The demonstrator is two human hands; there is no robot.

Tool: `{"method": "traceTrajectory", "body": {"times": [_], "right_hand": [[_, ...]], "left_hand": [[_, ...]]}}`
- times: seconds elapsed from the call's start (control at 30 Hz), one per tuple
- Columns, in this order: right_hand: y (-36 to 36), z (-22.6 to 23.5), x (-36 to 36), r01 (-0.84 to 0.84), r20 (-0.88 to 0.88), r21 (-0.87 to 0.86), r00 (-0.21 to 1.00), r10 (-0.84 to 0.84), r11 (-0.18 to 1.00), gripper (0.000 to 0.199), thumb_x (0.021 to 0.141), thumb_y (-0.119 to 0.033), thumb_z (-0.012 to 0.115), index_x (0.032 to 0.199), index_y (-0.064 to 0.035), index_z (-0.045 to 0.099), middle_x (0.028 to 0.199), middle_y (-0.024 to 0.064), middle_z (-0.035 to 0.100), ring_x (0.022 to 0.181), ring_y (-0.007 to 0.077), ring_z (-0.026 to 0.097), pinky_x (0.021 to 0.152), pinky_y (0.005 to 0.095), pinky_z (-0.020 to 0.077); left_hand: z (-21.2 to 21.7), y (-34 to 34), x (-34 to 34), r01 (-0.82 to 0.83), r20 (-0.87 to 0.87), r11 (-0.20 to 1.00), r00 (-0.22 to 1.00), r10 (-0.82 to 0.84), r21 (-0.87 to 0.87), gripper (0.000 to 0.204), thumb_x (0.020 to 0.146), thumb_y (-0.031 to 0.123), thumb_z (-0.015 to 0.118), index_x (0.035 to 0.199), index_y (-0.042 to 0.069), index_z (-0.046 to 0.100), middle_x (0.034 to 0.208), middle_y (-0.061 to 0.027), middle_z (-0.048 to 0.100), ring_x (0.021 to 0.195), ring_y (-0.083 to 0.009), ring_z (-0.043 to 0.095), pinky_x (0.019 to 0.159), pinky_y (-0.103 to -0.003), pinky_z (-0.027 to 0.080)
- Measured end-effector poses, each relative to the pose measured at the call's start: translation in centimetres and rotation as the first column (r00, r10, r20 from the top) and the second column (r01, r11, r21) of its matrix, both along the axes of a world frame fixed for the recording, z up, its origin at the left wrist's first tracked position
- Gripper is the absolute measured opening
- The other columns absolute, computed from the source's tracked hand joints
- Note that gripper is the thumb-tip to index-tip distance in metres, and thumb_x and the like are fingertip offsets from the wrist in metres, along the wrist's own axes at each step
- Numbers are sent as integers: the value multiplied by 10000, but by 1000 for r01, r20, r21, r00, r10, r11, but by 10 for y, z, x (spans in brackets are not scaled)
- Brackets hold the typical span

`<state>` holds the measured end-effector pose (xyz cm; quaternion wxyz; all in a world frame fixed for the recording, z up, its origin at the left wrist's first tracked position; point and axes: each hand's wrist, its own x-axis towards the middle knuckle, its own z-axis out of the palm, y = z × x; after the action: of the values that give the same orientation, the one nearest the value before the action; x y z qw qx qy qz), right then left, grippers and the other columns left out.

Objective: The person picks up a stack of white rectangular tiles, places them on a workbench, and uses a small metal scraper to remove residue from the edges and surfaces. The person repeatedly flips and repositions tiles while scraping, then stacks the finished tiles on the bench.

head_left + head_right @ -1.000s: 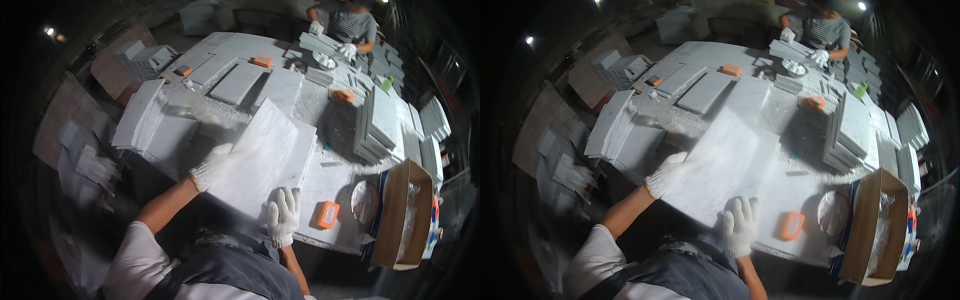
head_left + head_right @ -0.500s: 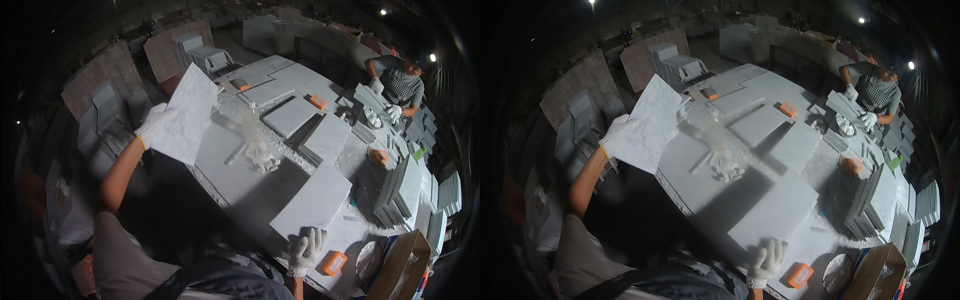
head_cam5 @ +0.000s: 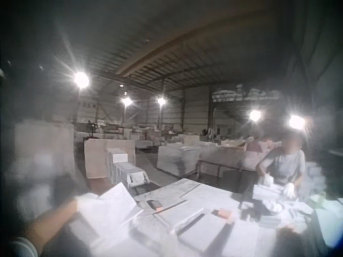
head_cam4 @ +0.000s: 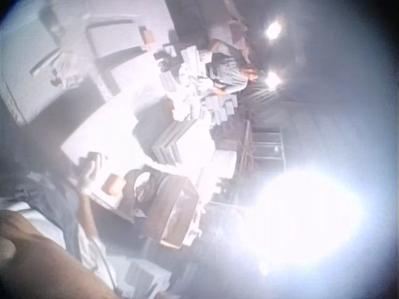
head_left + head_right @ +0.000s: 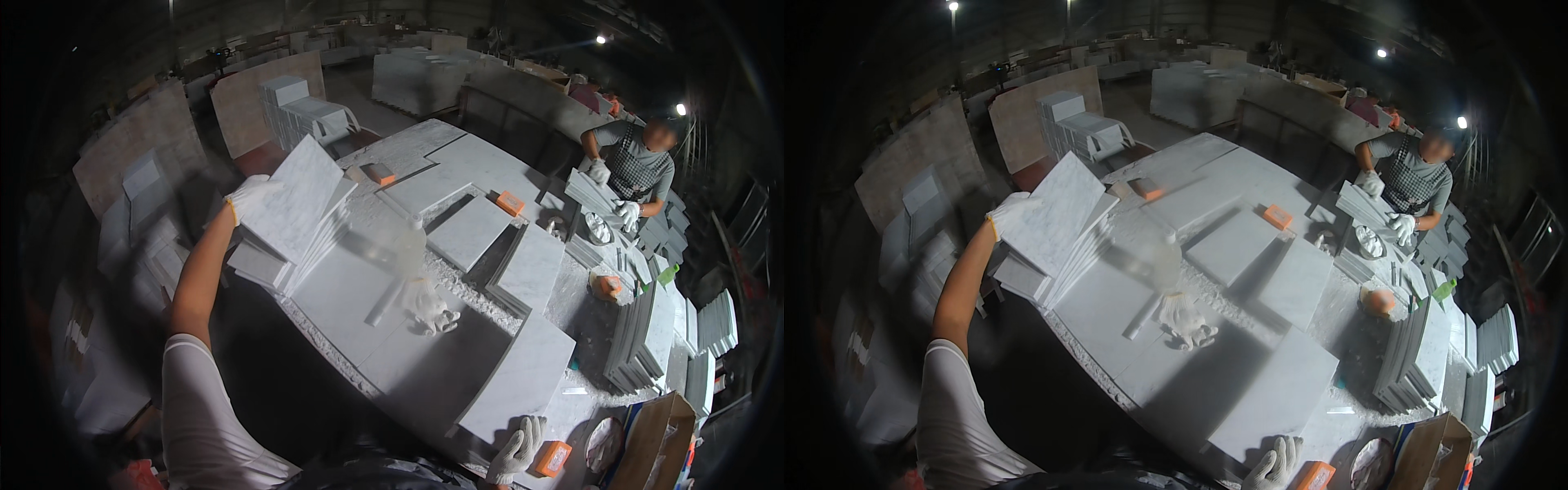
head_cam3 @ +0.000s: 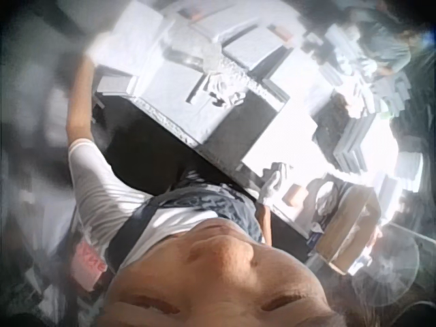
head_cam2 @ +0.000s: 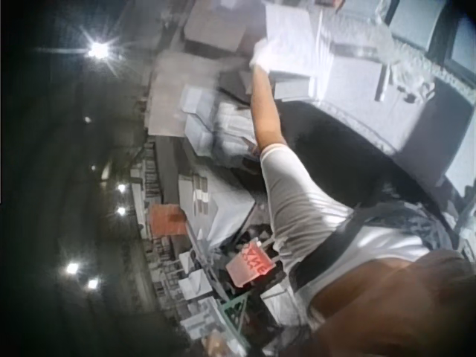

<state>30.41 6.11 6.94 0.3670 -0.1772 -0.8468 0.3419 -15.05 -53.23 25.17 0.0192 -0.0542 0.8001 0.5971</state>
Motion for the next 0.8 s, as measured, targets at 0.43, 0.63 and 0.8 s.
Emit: {"method": "traceTrajectory", "body": {"times": [0.43,0.63,0.8], "right_hand": [[4,6,-5,-139,52,-22,989,140,990,327,1054,-184,524,1175,66,697,1309,208,647,1365,418,495,1161,500,363],[1,13,-6,7,-24,130,1000,-4,991,339,1033,-218,539,1162,52,697,1241,231,671,1276,490,557,1156,575,362],[10,42,-22,-169,-112,138,976,185,976,279,962,-188,503,852,5,672,829,114,609,804,312,561,691,451,451]], "left_hand": [[8,-3,12,-260,-273,600,959,71,-757,426,876,344,674,1208,78,670,1237,-201,661,1179,-407,593,976,-441,487],[-16,139,122,-84,-496,833,834,-242,-547,316,968,107,644,1269,12,629,1246,-174,673,1142,-294,653,977,-368,519],[-74,278,235,301,-492,626,416,-765,-719,215,884,187,753,1086,112,744,1087,-69,728,960,-275,699,835,-398,579]]}}
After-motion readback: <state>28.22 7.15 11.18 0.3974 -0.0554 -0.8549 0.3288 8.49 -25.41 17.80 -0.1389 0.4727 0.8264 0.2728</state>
